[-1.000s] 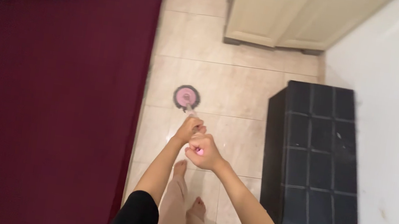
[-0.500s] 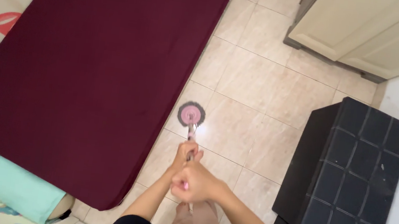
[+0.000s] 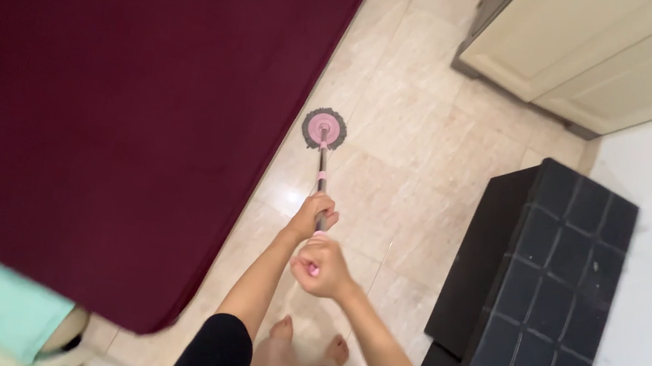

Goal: The person is mopping the tiled floor in a bedroom and a hallway.

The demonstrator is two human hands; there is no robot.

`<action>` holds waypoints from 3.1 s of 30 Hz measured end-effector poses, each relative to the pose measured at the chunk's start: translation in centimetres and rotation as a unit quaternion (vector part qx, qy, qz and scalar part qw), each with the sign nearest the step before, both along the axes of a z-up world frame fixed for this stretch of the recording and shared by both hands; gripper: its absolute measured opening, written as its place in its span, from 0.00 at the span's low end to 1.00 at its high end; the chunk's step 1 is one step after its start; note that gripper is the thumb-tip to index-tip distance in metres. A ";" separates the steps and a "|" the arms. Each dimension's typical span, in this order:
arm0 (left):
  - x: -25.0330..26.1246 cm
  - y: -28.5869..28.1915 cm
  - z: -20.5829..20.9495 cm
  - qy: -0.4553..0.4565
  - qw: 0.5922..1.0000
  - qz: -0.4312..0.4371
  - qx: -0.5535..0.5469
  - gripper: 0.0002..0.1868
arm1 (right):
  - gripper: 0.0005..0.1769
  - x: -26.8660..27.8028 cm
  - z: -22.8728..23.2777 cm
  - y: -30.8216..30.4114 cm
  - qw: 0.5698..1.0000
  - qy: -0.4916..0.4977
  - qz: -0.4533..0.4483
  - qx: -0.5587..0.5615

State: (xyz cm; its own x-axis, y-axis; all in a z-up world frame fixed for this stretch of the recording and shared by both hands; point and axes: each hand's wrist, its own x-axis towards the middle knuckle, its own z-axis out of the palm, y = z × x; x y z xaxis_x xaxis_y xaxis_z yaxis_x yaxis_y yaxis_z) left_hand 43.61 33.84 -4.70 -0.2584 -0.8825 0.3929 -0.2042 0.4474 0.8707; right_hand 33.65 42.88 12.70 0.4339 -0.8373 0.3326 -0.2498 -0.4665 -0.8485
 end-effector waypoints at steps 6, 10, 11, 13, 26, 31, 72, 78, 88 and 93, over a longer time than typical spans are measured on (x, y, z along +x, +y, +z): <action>3.0 11.1 5.1 0.033 0.992 0.083 0.086 0.20 | 0.19 1.3 12.7 3.0 0.973 -0.055 0.200 0.100; 3.4 12.7 5.2 0.056 0.991 0.100 0.066 0.19 | 0.22 2.6 12.1 5.7 0.978 0.016 0.188 0.086; 3.1 12.1 4.4 0.061 0.991 0.108 0.043 0.18 | 0.18 2.6 11.8 5.6 0.985 0.001 0.156 0.076; 2.5 10.1 3.5 0.067 0.991 0.115 0.022 0.17 | 0.13 2.3 11.5 4.5 0.990 -0.014 0.123 0.069; 3.1 6.3 0.8 -0.015 0.999 0.000 0.030 0.20 | 0.16 4.2 3.5 4.0 0.998 0.040 0.053 -0.009; 5.9 13.8 6.3 0.070 0.992 0.098 -0.037 0.18 | 0.10 6.2 12.6 4.4 0.986 -0.029 0.144 0.074; 7.3 3.0 -0.8 0.230 0.902 -0.051 0.362 0.16 | 0.09 8.9 -2.1 2.5 0.998 0.052 0.034 -0.018; 3.6 2.6 2.6 0.015 0.995 -0.005 0.094 0.17 | 0.17 5.2 1.9 0.7 0.998 0.041 -0.042 0.032; 0.4 10.4 5.3 0.047 0.992 0.015 0.116 0.22 | 0.21 3.8 12.3 4.7 0.990 -0.049 -0.100 0.087; -2.3 7.6 6.2 0.061 0.997 -0.050 0.024 0.17 | 0.16 0.5 8.8 3.9 0.973 -0.115 -0.197 0.024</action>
State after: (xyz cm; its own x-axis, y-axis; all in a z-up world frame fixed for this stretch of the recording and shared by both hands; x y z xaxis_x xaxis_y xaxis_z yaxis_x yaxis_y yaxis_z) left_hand 41.31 41.45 1.50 -0.2989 -0.8736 0.3841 -0.0513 0.4166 0.9076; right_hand 34.16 46.76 21.46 -0.0054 -0.9407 0.3392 -0.2010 -0.3313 -0.9219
